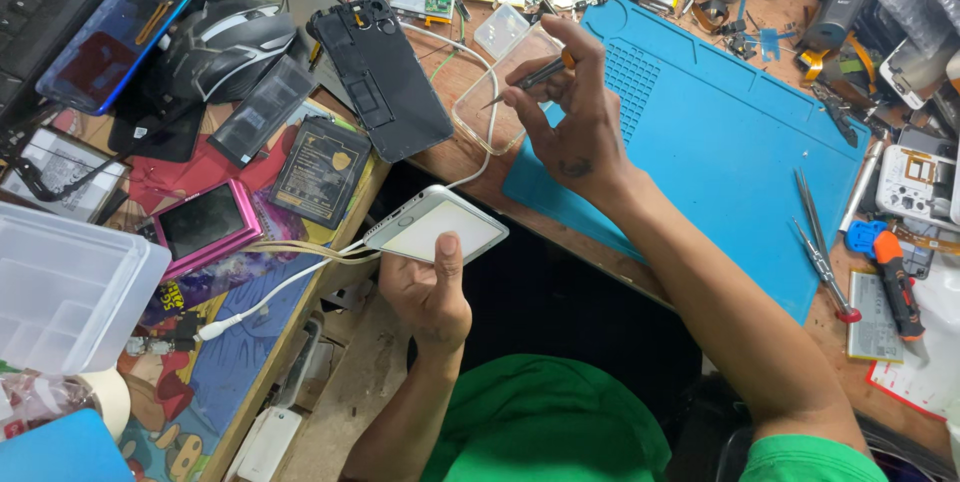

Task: The person reassembles a white smartphone by connecting internal components and securing the back cover. They then power on the device, navigate the interface, and use a screwdriver to adjust the bottom edge before placing the phone on the workbench.

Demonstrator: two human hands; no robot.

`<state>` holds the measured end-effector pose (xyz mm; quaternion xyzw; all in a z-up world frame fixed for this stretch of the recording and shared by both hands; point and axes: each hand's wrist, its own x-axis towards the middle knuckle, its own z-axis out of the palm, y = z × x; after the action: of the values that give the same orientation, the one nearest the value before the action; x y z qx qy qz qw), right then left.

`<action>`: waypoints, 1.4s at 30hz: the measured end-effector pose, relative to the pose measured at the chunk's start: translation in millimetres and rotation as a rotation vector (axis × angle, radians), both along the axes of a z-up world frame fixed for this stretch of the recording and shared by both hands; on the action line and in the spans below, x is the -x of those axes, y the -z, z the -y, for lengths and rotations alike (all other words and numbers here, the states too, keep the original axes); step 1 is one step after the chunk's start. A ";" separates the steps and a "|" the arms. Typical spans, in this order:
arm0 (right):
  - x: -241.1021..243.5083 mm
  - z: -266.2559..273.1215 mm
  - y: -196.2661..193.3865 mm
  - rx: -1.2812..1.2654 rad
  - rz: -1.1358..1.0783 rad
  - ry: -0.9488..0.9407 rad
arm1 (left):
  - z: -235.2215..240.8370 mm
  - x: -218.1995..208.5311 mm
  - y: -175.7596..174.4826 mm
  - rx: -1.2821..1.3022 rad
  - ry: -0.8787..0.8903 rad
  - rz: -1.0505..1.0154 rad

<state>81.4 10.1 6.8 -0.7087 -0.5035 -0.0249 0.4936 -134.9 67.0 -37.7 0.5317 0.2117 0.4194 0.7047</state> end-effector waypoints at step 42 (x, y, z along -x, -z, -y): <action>-5.1 57.5 -25.6 -0.141 -0.192 0.025 | -12.4 -33.2 -61.9 -0.066 0.200 0.052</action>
<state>86.5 -47.4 32.5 -0.6774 -0.4420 0.0018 0.5879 -101.7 79.4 24.3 0.5619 0.1254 0.3675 0.7304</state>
